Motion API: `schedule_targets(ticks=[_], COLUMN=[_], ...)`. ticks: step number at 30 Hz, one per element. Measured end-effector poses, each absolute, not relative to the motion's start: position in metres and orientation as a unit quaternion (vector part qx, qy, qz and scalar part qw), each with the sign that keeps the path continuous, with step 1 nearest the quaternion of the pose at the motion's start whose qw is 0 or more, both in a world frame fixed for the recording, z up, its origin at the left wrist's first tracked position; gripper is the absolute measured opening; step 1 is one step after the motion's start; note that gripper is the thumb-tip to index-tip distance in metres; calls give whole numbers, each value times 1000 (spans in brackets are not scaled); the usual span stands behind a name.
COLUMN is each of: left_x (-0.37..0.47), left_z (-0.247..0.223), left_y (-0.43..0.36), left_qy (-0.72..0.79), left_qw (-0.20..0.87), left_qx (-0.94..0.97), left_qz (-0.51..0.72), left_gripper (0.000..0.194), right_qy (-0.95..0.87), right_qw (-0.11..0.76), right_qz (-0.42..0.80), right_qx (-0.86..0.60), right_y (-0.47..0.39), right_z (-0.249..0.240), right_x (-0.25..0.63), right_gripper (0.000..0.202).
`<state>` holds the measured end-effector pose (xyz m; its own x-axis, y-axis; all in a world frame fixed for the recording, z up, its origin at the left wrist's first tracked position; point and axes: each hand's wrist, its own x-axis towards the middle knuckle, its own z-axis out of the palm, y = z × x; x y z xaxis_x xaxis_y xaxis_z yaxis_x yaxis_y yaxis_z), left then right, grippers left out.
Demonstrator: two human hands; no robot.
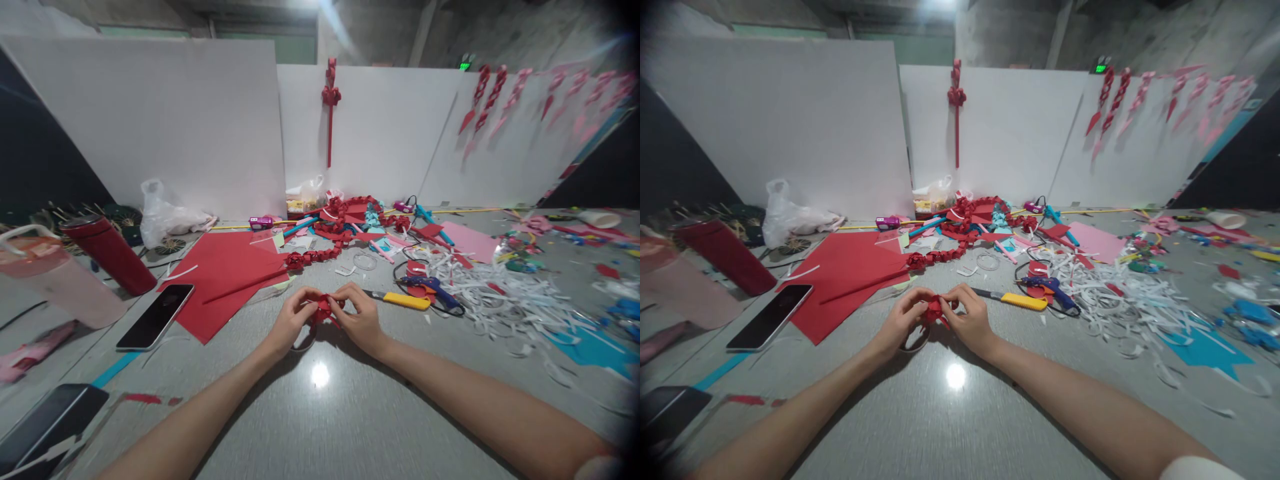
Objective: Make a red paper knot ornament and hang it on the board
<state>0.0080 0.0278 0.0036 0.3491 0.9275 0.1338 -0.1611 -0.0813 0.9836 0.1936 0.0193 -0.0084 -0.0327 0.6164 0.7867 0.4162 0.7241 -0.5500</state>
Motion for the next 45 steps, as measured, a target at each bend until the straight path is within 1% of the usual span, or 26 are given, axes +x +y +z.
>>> schedule_targets(ticks=[5, 9, 16, 23, 28, 33, 40, 43, 45], left_x=[10, 13, 16, 13, 15, 18, 16, 15, 15], left_z=[3, 7, 10, 8, 9, 6, 5, 8, 9], left_y=[25, 22, 21, 19, 18, 21, 23, 22, 22], left_qy=[311, 307, 298, 308, 303, 324, 335, 334, 329], left_qw=[655, 668, 680, 642, 646, 648, 635, 644, 649], left_qx=[508, 494, 480, 536, 523, 502, 498, 490, 500], left_qz=[465, 465, 467, 454, 466, 473, 487, 483, 470], left_gripper=[26, 30, 29, 34, 26, 25, 18, 19, 24], right_qy=[-702, -697, -700, -705, -706, -709, -720, -722, -722], right_qw=[602, 605, 604, 598, 599, 601, 594, 593, 593], right_qz=[87, 88, 90, 89, 87, 83, 78, 76, 77], right_qx=[-370, -375, -369, -370, -369, -359, -351, -347, -348], right_y=[21, 21, 20, 20, 20, 20, 19, 20, 20], right_z=[-11, -12, -10, -11, -11, -9, -11, -10, -10], right_x=[195, 195, 195, 196, 196, 195, 195, 195, 195], right_gripper=[12, 13, 12, 12, 12, 9, 9, 9, 9])
